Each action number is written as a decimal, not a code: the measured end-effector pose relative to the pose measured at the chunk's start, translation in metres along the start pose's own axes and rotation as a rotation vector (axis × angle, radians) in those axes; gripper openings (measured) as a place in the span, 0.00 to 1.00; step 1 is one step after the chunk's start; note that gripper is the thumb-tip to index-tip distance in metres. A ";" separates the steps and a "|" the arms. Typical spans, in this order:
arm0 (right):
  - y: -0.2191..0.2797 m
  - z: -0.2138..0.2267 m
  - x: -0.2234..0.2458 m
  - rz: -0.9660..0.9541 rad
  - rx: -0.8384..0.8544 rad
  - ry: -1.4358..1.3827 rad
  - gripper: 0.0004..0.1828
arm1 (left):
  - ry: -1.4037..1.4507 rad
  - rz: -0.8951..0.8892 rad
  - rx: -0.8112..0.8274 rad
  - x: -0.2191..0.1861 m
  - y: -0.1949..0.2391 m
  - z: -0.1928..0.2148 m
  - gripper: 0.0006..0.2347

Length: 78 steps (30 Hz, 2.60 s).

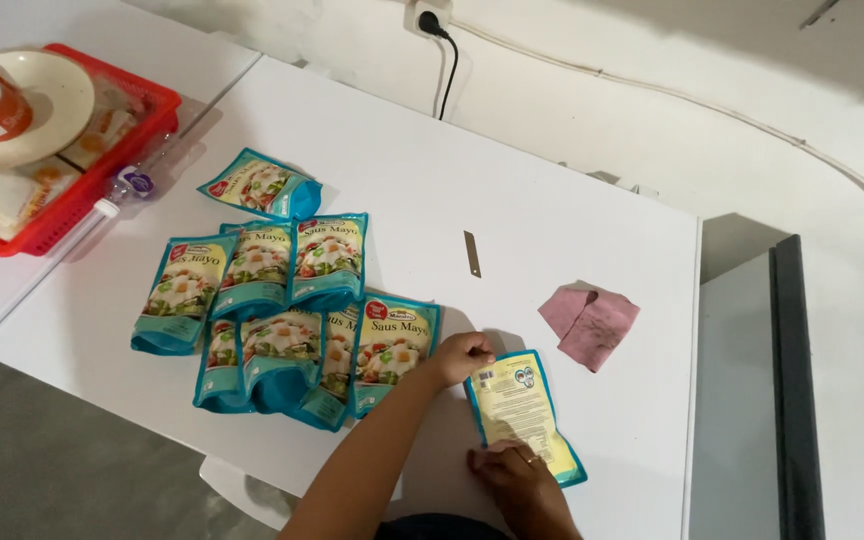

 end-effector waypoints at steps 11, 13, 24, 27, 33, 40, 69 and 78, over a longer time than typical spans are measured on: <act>-0.003 0.046 -0.090 -0.586 -0.304 -0.565 0.17 | -0.681 0.066 -0.073 -0.087 0.019 -0.014 0.21; -0.034 0.047 -0.090 -0.558 -0.333 -0.303 0.19 | -0.784 -0.024 -0.160 -0.087 0.018 -0.024 0.21; 0.065 -0.002 -0.112 -0.697 0.066 0.306 0.28 | -0.562 0.129 -0.150 -0.080 0.044 -0.022 0.18; 0.118 -0.005 -0.122 -0.858 0.025 0.213 0.25 | -0.396 0.182 -0.181 -0.091 0.050 -0.025 0.18; 0.132 0.004 -0.140 -1.058 -0.735 -1.437 0.23 | -0.639 -0.408 -0.358 -0.203 0.110 0.000 0.17; 0.030 0.058 -0.088 -1.127 -0.651 -1.329 0.38 | -0.569 -0.622 -0.467 -0.271 0.176 0.058 0.13; 0.001 0.017 -0.070 -0.611 -0.671 -1.379 0.12 | 0.248 -0.118 -0.145 -0.198 0.184 0.017 0.16; -0.008 0.042 -0.068 -0.735 -0.252 -1.173 0.19 | 0.223 -0.069 -0.085 -0.168 0.172 0.018 0.18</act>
Point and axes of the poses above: each hand's wrist, its own y-axis away from the middle knuckle, its own z-axis out of the back of the hand, x = y × z, the point moved 4 cm from there along -y, towards the middle knuckle, and after that the axes turned 2 degrees about -y, right-handed, at the moved point
